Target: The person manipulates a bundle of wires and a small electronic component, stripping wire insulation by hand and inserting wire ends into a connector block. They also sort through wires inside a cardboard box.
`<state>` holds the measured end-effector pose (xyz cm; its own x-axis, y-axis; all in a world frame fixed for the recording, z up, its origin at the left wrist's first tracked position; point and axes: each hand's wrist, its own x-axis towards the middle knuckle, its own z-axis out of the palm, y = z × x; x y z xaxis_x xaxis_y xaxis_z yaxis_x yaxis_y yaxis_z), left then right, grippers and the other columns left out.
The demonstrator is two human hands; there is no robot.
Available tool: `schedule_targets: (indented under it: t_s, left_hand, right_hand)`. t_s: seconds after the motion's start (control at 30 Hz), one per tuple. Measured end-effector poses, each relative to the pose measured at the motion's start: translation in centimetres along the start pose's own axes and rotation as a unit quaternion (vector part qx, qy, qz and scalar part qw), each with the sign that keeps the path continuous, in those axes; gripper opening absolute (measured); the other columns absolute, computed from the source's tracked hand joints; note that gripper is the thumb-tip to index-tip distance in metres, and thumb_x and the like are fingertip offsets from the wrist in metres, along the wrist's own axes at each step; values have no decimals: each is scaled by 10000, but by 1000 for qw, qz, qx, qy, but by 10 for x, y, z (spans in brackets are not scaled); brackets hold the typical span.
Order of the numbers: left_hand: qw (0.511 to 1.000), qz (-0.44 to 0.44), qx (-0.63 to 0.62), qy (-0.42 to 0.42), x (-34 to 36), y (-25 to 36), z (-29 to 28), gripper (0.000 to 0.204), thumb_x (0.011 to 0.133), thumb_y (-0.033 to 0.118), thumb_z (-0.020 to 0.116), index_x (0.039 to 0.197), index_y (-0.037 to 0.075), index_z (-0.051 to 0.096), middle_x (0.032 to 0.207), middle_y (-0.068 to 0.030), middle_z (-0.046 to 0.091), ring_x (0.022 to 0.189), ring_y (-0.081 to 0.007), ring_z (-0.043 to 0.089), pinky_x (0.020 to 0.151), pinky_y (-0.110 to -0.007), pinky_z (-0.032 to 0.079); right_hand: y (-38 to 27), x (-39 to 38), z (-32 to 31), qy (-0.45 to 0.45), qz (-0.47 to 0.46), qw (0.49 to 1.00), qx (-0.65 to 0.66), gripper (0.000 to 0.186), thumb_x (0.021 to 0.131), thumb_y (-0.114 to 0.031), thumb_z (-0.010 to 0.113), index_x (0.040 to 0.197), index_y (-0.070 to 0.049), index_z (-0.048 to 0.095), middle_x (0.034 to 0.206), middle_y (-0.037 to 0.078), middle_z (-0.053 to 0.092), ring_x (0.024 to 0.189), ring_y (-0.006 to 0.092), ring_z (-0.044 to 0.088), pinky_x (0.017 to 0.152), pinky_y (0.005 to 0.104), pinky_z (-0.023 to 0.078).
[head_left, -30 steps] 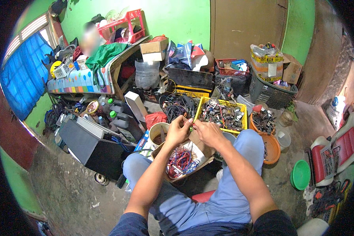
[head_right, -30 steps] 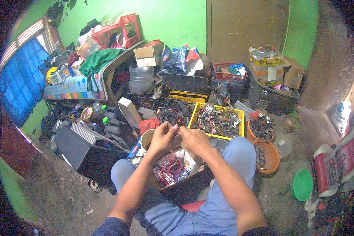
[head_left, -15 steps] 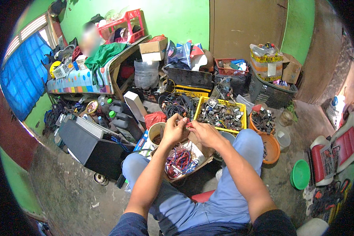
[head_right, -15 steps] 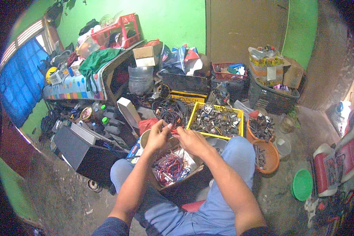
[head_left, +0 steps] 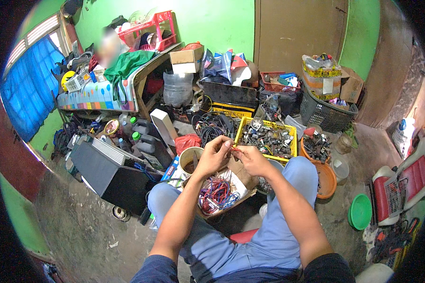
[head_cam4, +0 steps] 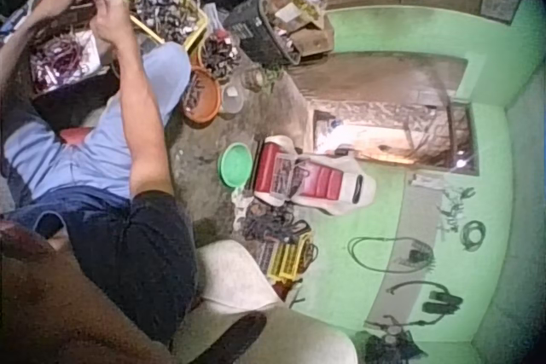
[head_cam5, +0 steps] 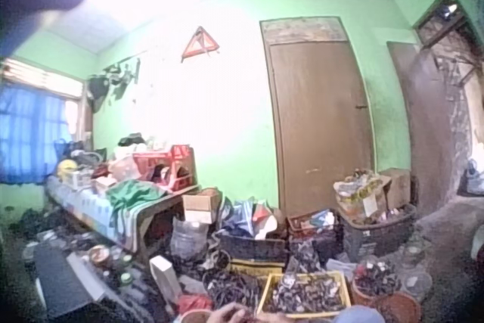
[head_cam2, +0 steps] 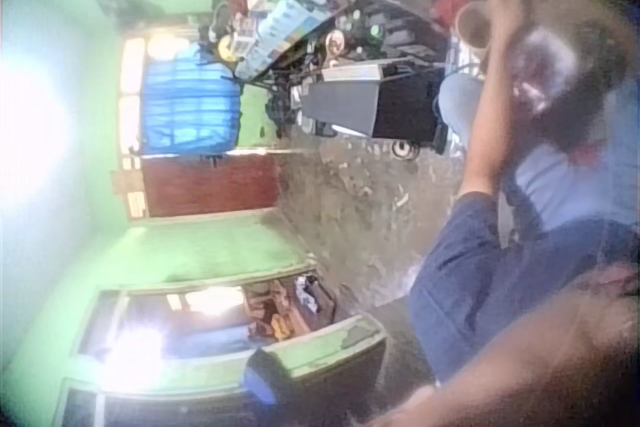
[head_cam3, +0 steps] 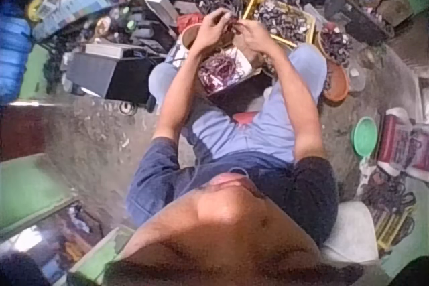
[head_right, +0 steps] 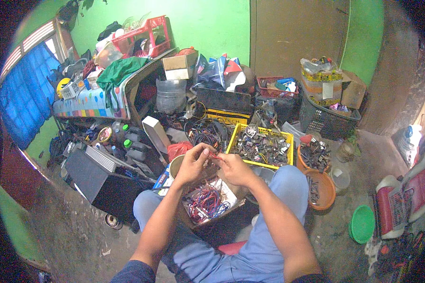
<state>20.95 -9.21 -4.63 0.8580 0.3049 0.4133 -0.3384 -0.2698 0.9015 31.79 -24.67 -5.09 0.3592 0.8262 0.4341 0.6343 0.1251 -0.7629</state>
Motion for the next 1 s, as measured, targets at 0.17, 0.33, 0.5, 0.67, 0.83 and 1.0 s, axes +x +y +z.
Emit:
schedule_targets:
  t_s: [0.17,0.33,0.5,0.67,0.83,1.0]
  left_hand:
    - [994,-55,-93,15,-6,22,11,314,1014,262,583,1200,14,631,811,28,580,660,-28,451,559,-204,376]
    - [998,-52,-44,-9,-3,24,8,307,998,247,616,1186,5,642,740,57,534,647,-25,451,539,-205,376]
    - [1000,-2,-10,16,-2,-4,4,281,1010,245,595,1107,-15,637,787,35,566,713,-35,495,611,-212,417]
    - [999,0,-24,24,0,4,8,275,1026,228,554,1147,-7,630,946,-17,635,841,-62,543,744,-235,452]
    - [998,16,-13,52,-1,21,13,283,1024,230,546,1192,14,619,1065,-45,671,965,-99,572,874,-275,460]
    - [997,35,7,62,-2,7,8,195,1021,185,561,1045,-6,592,836,1,600,763,-55,514,686,-228,444]
  right_hand:
    - [-19,2,-11,-61,152,982,89,266,1030,-167,508,1114,39,654,923,86,722,861,124,633,769,349,519]
    - [4,-3,4,-4,11,997,73,241,1004,-179,538,1067,22,654,887,188,704,802,268,672,710,402,497]
    - [-1,-2,1,-39,48,998,-30,218,982,-188,555,982,16,634,831,273,642,774,407,662,661,469,473]
    - [-16,-1,-1,-5,38,999,-33,212,979,-191,556,972,9,628,798,269,637,751,441,653,628,488,470]
    - [-12,0,-2,7,20,999,-31,214,977,-197,564,958,7,627,796,267,634,763,445,647,632,488,469]
    - [-15,1,-1,3,16,999,-28,215,979,-194,564,947,10,621,787,262,630,748,435,647,628,476,469]
